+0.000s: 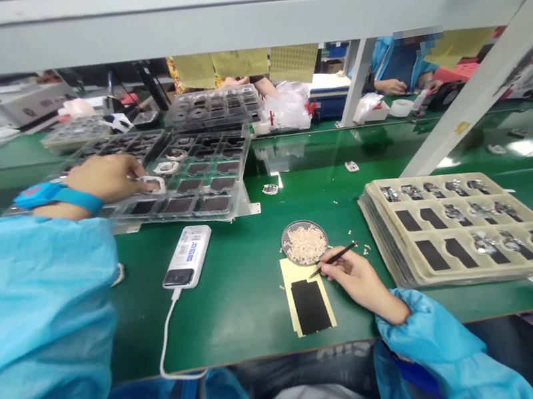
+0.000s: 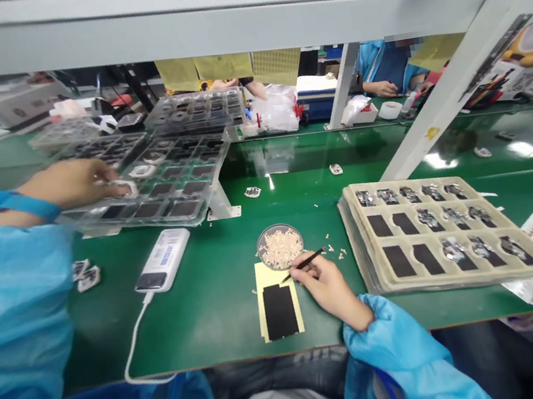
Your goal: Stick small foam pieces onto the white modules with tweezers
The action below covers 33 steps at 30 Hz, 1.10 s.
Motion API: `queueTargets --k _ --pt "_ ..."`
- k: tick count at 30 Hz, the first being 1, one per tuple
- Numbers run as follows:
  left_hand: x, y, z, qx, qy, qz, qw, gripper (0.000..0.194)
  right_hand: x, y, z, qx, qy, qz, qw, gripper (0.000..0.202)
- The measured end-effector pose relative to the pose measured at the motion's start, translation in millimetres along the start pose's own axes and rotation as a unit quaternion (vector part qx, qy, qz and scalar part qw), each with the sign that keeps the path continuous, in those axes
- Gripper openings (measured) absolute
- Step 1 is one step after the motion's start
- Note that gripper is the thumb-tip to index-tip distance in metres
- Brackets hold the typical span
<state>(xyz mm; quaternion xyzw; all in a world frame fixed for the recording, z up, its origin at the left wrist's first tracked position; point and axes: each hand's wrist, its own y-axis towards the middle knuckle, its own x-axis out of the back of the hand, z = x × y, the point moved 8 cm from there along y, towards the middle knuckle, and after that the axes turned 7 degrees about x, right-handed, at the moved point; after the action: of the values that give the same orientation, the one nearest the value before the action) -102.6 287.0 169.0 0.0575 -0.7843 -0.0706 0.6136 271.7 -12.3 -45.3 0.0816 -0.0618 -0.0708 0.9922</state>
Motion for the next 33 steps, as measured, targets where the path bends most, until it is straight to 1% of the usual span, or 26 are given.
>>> queueTargets --k 1,2,3,4,5,6,7,8,9,10,11,12,13,14,15,16,17,19,22,24,27,29,33 --pt "5.2 -13.3 -5.2 -0.002 0.036 -0.004 0.999 0.042 -0.9 1.5 0.4 0.003 -0.005 -0.001 1.000 0.030" --pt "13.4 -30.1 -11.4 -0.005 0.032 -0.025 0.999 0.040 -1.3 2.4 1.0 0.006 -0.011 -0.003 1.000 0.029" --pt "23.5 -50.9 -20.1 -0.019 -0.017 -0.060 0.998 0.039 -1.3 2.9 1.7 0.010 -0.018 -0.005 1.000 0.029" --pt "32.0 -74.7 -25.8 -0.018 -0.101 -0.095 0.990 0.043 -1.1 2.9 2.5 0.013 -0.024 -0.008 1.000 0.028" --pt "30.6 -99.5 -32.2 -0.021 -0.198 -0.086 0.976 0.051 -0.9 2.7 3.4 0.015 -0.030 -0.010 0.999 0.028" --pt "19.7 -124.9 -43.5 -0.040 -0.297 -0.036 0.953 0.057 -1.0 2.4 4.4 0.018 -0.035 -0.010 0.999 0.027" --pt "4.2 -151.0 -55.8 -0.054 -0.369 0.015 0.928 0.054 -1.4 2.0 5.3 0.020 -0.040 -0.009 0.999 0.027" --pt "-15.8 -176.6 -67.7 -0.056 -0.435 0.066 0.896 0.046 -2.0 1.8 6.1 0.021 -0.045 -0.006 0.999 0.026" --pt "-42.8 -201.5 -80.8 -0.046 -0.490 0.137 0.860 0.038 -2.5 1.7 6.5 0.020 -0.050 -0.004 0.999 0.026" --pt "-72.2 -225.4 -94.6 -0.031 -0.539 0.209 0.815 0.032 -2.9 1.7 6.6 0.019 -0.054 -0.002 0.998 0.025" --pt "-102.9 -248.2 -108.9 -0.010 -0.580 0.284 0.764 0.029 -3.1 1.7 6.6 0.018 -0.057 0.000 0.998 0.024" --pt "-131.6 -268.1 -121.9 0.013 -0.605 0.344 0.718 0.029 -3.1 1.8 6.2 0.017 -0.062 0.001 0.998 0.023" --pt "-154.9 -283.0 -132.4 0.029 -0.627 0.375 0.682 0.034 -3.1 1.8 5.7 0.016 -0.067 0.002 0.998 0.023" --pt "-174.0 -292.8 -139.2 0.043 -0.638 0.386 0.666 0.040 -3.2 1.7 5.1 0.015 -0.071 0.004 0.997 0.021" --pt "-189.6 -298.9 -143.2 0.056 -0.636 0.386 0.665 0.041 -3.1 1.3 4.7 0.016 -0.072 0.005 0.997 0.020" --pt "-201.1 -302.2 -145.0 0.065 -0.631 0.381 0.672 0.040 -2.8 0.7 4.7 0.018 -0.068 0.004 0.998 0.018" --pt "-209.1 -303.8 -145.4 0.072 -0.623 0.375 0.683 0.038 -2.0 -0.2 5.2 0.021 -0.060 0.000 0.998 0.016" --pt "-217.0 -304.7 -144.7 0.078 -0.608 0.370 0.698 0.034 1.1 -2.5 9.9 0.040 -0.030 -0.022 0.999 0.012" --pt "-217.4 -305.1 -144.8 0.073 -0.596 0.373 0.707 0.031 5.5 -6.4 25.3 0.103 -0.002 -0.059 0.993 0.005" --pt "-216.2 -306.0 -145.6 0.070 -0.585 0.371 0.718 0.028 5.6 -9.0 37.2 0.154 -0.008 -0.069 0.986 0.009" --pt "-216.2 -307.8 -146.0 0.072 -0.563 0.363 0.739 0.026 1.1 -12.8 51.3 0.224 -0.034 -0.056 0.972 0.020" --pt "-216.7 -308.2 -145.5 0.075 -0.558 0.355 0.746 0.025 -2.8 -14.9 56.3 0.254 -0.044 -0.039 0.965 0.027" --pt "-217.8 -308.2 -144.5 0.078 -0.563 0.348 0.746 0.018 -8.1 -16.3 57.5 0.266 -0.053 -0.007 0.962 0.035"
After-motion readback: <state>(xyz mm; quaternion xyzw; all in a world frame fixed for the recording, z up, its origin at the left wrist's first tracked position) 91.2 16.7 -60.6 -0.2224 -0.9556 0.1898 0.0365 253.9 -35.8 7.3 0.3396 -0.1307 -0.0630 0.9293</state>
